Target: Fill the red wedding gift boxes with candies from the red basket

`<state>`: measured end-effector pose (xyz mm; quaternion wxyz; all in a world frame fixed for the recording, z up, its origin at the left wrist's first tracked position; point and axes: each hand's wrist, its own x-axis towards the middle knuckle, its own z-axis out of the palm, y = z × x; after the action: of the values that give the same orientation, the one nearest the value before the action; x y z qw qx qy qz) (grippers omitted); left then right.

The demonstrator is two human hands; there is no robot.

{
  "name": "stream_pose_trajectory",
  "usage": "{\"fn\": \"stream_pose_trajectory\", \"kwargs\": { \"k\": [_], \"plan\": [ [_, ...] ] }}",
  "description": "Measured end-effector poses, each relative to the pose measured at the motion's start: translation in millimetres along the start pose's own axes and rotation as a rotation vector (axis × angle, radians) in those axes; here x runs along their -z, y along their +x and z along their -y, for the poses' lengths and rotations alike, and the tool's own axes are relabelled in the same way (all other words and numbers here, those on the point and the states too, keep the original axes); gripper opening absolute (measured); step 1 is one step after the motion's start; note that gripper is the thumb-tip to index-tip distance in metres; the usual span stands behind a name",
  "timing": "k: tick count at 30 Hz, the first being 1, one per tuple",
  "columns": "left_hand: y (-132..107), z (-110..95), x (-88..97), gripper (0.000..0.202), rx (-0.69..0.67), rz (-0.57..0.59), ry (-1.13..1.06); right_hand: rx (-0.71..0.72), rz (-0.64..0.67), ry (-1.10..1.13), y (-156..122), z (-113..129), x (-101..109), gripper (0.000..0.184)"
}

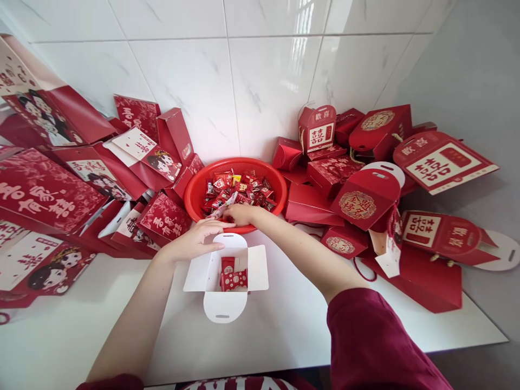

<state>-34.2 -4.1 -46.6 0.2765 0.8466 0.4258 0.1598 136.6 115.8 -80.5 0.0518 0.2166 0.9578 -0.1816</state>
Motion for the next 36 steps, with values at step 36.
{"fn": "stream_pose_trajectory", "kwargs": {
  "k": [36],
  "plan": [
    [0, -1, -2.2, 0.025, -0.022, 0.014, 0.150, -0.064, -0.518, 0.568, -73, 61, 42, 0.042]
  ]
}}
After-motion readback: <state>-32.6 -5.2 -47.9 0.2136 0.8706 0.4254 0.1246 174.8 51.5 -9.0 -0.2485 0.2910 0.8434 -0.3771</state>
